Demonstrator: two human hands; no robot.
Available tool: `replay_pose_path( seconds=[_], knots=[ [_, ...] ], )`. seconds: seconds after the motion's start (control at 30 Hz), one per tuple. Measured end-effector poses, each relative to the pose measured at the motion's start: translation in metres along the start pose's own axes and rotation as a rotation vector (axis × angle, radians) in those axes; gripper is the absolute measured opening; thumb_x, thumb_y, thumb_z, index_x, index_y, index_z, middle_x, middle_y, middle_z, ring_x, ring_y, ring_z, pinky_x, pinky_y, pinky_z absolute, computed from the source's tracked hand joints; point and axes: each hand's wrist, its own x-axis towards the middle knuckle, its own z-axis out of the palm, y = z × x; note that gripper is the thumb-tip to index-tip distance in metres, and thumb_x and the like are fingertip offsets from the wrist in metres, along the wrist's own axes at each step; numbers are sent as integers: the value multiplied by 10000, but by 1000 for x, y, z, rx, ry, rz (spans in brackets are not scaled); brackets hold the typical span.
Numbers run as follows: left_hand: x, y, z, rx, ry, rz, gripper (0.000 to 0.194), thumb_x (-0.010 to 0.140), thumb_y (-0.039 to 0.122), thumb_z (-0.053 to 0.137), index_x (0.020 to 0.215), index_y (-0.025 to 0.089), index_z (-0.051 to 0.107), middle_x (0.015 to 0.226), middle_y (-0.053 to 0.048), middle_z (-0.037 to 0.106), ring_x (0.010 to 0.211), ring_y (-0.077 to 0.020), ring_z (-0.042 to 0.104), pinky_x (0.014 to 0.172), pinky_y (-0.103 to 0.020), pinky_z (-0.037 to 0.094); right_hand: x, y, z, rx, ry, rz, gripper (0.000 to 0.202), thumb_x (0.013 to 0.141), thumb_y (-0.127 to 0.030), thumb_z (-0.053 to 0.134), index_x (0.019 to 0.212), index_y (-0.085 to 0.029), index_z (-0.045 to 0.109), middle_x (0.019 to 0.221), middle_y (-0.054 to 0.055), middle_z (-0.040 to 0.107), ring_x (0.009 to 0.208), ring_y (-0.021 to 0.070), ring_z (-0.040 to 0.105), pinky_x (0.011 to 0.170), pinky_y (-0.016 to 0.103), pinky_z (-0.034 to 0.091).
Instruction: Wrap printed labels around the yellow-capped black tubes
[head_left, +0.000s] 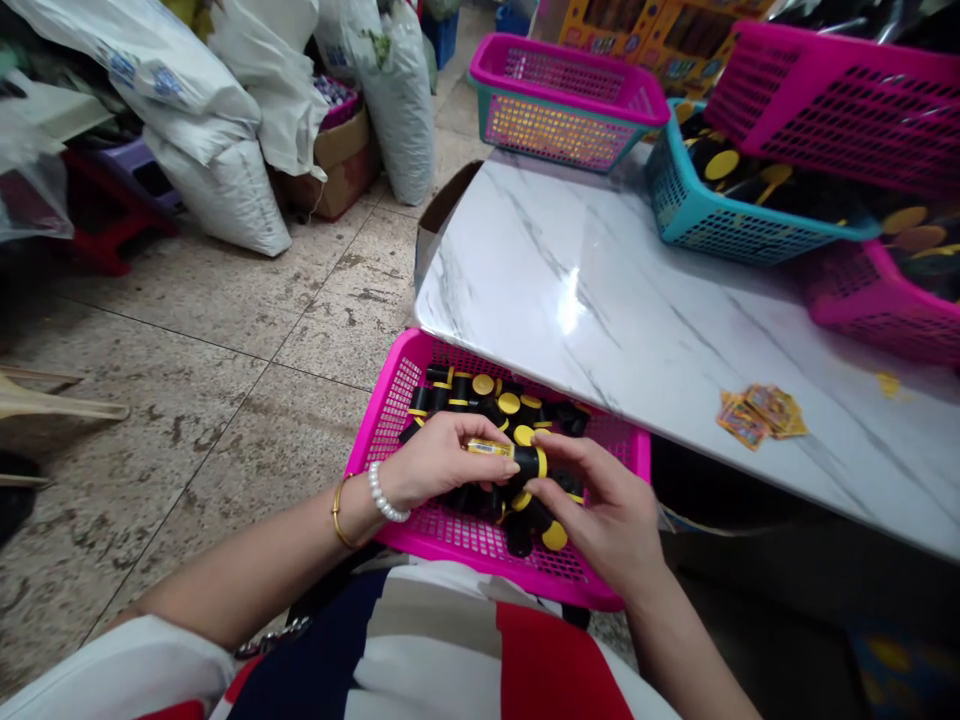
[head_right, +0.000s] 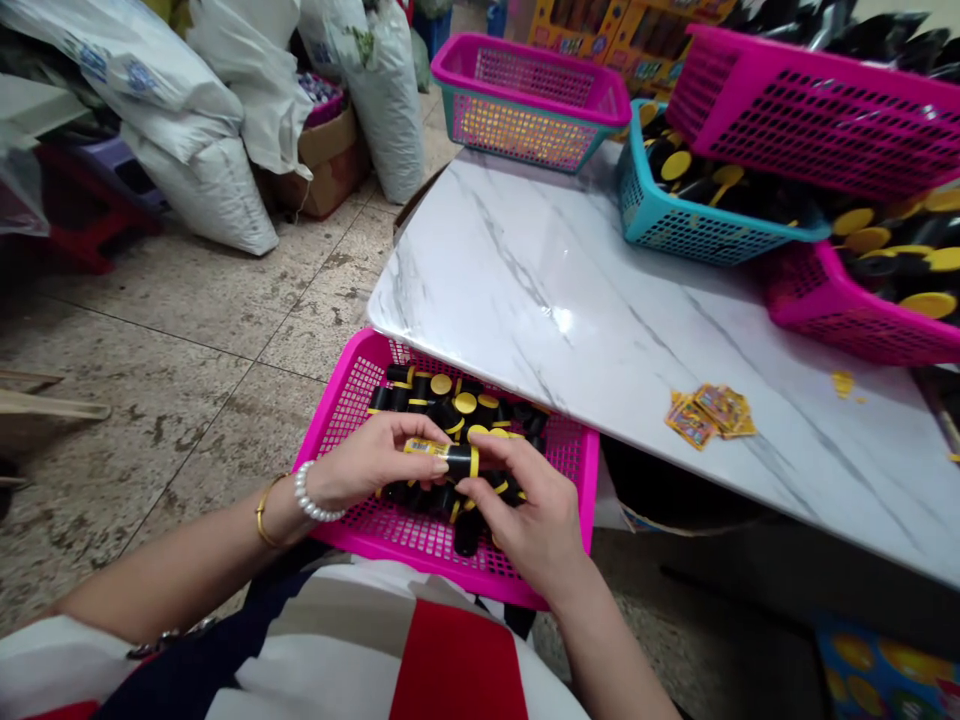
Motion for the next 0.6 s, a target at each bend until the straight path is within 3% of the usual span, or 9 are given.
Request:
replay_pose_path(
  seconds=[0.1, 0.23, 0.4, 0.5, 0.6],
  knots=[
    [-1, 4, 0, 34, -17, -13, 215, 712, 232, 739, 901, 133, 711, 623, -1, 647, 534, -90, 565, 545, -202, 441, 0, -3, -4, -86, 17, -135, 305, 797, -211, 726, 1083, -273, 641, 988, 47, 700, 912, 217, 675, 806, 350, 568],
    [-1, -1, 3, 59, -31, 6, 269, 689, 260, 771, 925, 150, 704, 685, -2, 660, 578, -98, 575, 573, -212, 451, -3, -3, -1, -130, 55, -224, 362, 792, -182, 728, 1129, -269, 625, 1029, 64, 698, 950, 228, 671, 828, 368, 567],
    [12, 0, 10, 79, -92, 99, 263, 705, 290, 772, 901, 133, 694, 717, -11, 658, 629, -104, 588, 610, -213, 461, 3, 1, 5, -83, 124, -223, 351, 784, -161, 740, 1103, -261, 634, 993, 60, 701, 936, 213, 665, 825, 367, 562],
    [17, 6, 7, 44, -126, 34, 478, 765, 410, 713, 1144, 138, 608, 770, -42, 671, 599, -122, 610, 556, -234, 478, 6, 4, 1, -75, 144, -216, 355, 797, -143, 721, 1121, -265, 643, 1032, 69, 679, 935, 205, 661, 791, 347, 571],
    [14, 6, 2, 67, -158, -41, 492, 786, 491, 664, 1102, 121, 590, 734, -48, 661, 540, -125, 600, 483, -226, 448, 3, 7, -2, -48, 121, -213, 362, 798, -133, 710, 1135, -256, 657, 1053, 80, 651, 946, 207, 653, 769, 331, 578]
  ],
)
